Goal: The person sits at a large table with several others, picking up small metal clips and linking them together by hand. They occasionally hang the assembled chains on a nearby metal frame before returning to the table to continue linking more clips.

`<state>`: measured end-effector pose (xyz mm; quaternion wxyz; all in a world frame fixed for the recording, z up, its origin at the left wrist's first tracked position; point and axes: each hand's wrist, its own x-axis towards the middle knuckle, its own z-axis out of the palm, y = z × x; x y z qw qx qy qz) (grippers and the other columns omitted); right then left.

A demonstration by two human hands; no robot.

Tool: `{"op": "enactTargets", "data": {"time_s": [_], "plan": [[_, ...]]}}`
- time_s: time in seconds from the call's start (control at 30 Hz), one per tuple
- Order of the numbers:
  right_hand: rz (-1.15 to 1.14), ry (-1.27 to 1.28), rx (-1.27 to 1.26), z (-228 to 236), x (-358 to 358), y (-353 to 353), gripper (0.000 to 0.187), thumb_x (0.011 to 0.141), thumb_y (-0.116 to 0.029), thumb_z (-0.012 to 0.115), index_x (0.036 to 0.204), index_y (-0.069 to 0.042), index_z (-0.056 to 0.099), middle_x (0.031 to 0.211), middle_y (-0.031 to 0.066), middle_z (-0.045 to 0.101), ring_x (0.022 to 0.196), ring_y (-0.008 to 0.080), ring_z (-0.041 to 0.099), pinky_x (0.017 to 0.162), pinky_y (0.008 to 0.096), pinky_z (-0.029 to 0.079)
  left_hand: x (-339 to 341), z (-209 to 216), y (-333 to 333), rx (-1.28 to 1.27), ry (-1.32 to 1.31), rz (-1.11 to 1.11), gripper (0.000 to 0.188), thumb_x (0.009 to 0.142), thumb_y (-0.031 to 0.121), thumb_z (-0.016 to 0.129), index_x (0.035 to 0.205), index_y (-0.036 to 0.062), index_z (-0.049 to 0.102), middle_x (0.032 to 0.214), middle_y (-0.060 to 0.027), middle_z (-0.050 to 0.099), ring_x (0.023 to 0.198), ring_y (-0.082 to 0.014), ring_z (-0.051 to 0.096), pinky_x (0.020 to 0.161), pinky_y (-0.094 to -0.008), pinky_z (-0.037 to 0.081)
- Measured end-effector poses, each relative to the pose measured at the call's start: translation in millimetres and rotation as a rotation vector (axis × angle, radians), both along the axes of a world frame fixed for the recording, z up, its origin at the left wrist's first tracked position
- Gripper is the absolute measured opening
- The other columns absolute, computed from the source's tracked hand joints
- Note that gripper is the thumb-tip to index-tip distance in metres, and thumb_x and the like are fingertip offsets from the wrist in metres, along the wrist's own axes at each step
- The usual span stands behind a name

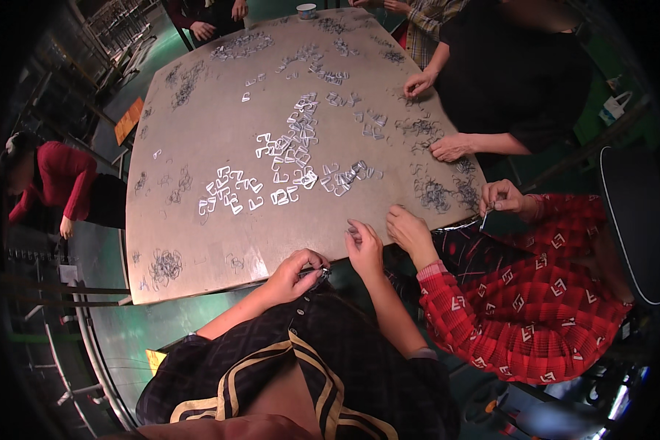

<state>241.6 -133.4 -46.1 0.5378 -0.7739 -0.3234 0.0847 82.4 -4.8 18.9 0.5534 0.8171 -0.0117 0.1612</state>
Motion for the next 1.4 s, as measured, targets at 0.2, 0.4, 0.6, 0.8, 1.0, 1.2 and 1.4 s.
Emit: {"op": "enactTargets", "data": {"time_s": [0.2,0.4,0.6,0.8,1.0,1.2,1.4], "plan": [[-0.246,-0.068,-0.399,-30.9,75.0,89.3,0.042,0.083,-0.03,0.07,0.113,-0.002,0.062,0.109,0.0158,0.06,0.103,0.0333,0.058,0.088,0.0438,0.047,5.7,2.4,0.9,0.05,0.009,-0.05,0.017,0.08,-0.001,0.061,0.091,0.0042,0.05,0.094,-0.0119,0.06,0.092,-0.0309,0.057,0.085,-0.0386,0.043],[-0.41,-0.018,-0.685,-27.7,102.5,133.2,0.056,0.077,-0.036,0.075,0.119,-0.008,0.053,0.116,0.0145,0.06,0.111,0.033,0.056,0.093,0.0446,0.043,2.5,1.0,2.1,0.052,0.056,-0.025,0.017,0.08,-0.001,0.062,0.091,0.0032,0.049,0.095,-0.013,0.06,0.092,-0.0318,0.057,0.083,-0.0391,0.044],[-0.369,-0.02,-0.427,-47.6,112.3,125.7,0.035,0.072,-0.013,0.079,0.102,-0.004,0.064,0.102,0.0137,0.065,0.09,0.0314,0.064,0.079,0.0424,0.05,6.0,-3.5,7.1,0.036,0.068,-0.033,0.015,0.081,0.0,0.062,0.09,0.0026,0.05,0.095,-0.0135,0.06,0.092,-0.0324,0.058,0.083,-0.0394,0.045],[-0.01,0.206,-0.041,-26.6,77.3,74.0,0.031,0.075,-0.002,0.072,0.106,-0.001,0.067,0.086,0.0118,0.064,0.075,0.0193,0.065,0.067,0.0313,0.053,10.7,-3.7,7.4,0.041,0.042,-0.003,0.015,0.081,0.001,0.062,0.092,0.0025,0.051,0.095,-0.0134,0.06,0.092,-0.0328,0.058,0.083,-0.0397,0.045],[0.215,0.545,0.193,68.6,9.0,6.0,0.043,0.079,0.005,0.068,0.121,0.001,0.058,0.078,0.0047,0.06,0.07,0.0072,0.06,0.064,0.0227,0.05,20.3,4.6,3.9,0.058,0.023,0.04,0.016,0.082,0.001,0.064,0.093,0.0016,0.053,0.094,-0.0138,0.061,0.091,-0.0328,0.06,0.082,-0.0394,0.045],[0.188,0.41,0.129,80.9,-17.8,-13.3,0.049,0.079,0.005,0.068,0.126,-0.001,0.054,0.076,0.0035,0.06,0.071,0.0074,0.06,0.066,0.0228,0.051,21.0,2.7,-0.9,0.088,0.037,0.068,0.018,0.08,0.001,0.067,0.093,0.0012,0.055,0.092,-0.0145,0.061,0.089,-0.0344,0.06,0.08,-0.0393,0.046],[0.138,0.313,0.111,73.0,-32.2,-14.7,0.051,0.078,0.008,0.068,0.126,-0.001,0.053,0.08,0.0039,0.06,0.074,0.0074,0.06,0.07,0.0224,0.051,24.9,-7.6,-1.5,0.097,0.056,0.099,0.017,0.078,0.003,0.069,0.092,0.0011,0.059,0.087,-0.0146,0.062,0.084,-0.0346,0.061,0.076,-0.0392,0.047]]}}
